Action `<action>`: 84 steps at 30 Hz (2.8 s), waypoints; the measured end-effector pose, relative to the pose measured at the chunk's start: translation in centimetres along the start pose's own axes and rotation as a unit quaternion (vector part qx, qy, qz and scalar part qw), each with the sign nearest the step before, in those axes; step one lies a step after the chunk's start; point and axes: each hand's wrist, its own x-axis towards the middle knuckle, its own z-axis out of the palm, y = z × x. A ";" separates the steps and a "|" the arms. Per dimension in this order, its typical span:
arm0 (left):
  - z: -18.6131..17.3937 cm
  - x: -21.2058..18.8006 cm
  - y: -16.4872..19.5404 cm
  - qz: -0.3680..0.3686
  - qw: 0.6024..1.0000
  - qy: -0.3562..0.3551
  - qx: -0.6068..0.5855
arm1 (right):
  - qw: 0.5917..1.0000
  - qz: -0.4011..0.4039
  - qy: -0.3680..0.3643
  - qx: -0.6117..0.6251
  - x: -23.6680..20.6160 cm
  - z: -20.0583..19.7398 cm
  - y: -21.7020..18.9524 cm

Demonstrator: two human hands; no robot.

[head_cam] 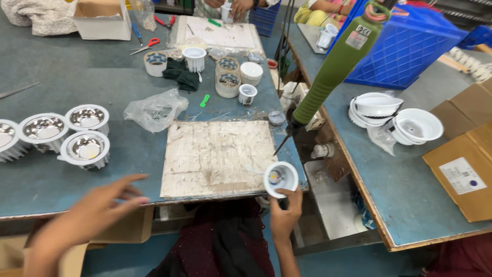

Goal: The person assembles recessed LED light fixtures by inserting metal reflectors into white housings, adding screws, and using a green electric screwdriver to secure components. Completed units are placed on the table.

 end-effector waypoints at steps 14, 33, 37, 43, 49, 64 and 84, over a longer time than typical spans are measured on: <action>12.6 9.4 5.0 0.258 0.939 -0.064 -0.218 | 0.853 0.086 -0.468 0.213 2.9 5.4 0.2; 14.8 5.9 4.0 0.185 0.958 0.120 -0.183 | 0.861 0.091 -0.388 0.315 -2.8 9.2 -4.6; 14.2 6.7 5.2 0.139 0.981 0.111 -0.074 | 0.864 0.108 -0.376 0.318 -3.3 9.7 -4.6; 14.3 8.4 5.7 0.142 0.980 0.121 -0.065 | 0.908 0.134 -0.301 0.259 -3.9 10.2 -5.2; 13.2 10.9 5.7 0.127 0.989 0.040 -0.055 | 0.905 0.198 -0.262 0.269 -2.7 11.6 -5.0; 14.0 12.6 4.9 0.147 0.985 0.086 0.017 | 0.943 0.023 -0.310 0.123 -0.3 8.8 -6.3; 14.2 13.0 7.2 0.035 0.989 0.057 0.130 | 0.862 0.003 -0.479 -0.169 0.6 8.3 -8.5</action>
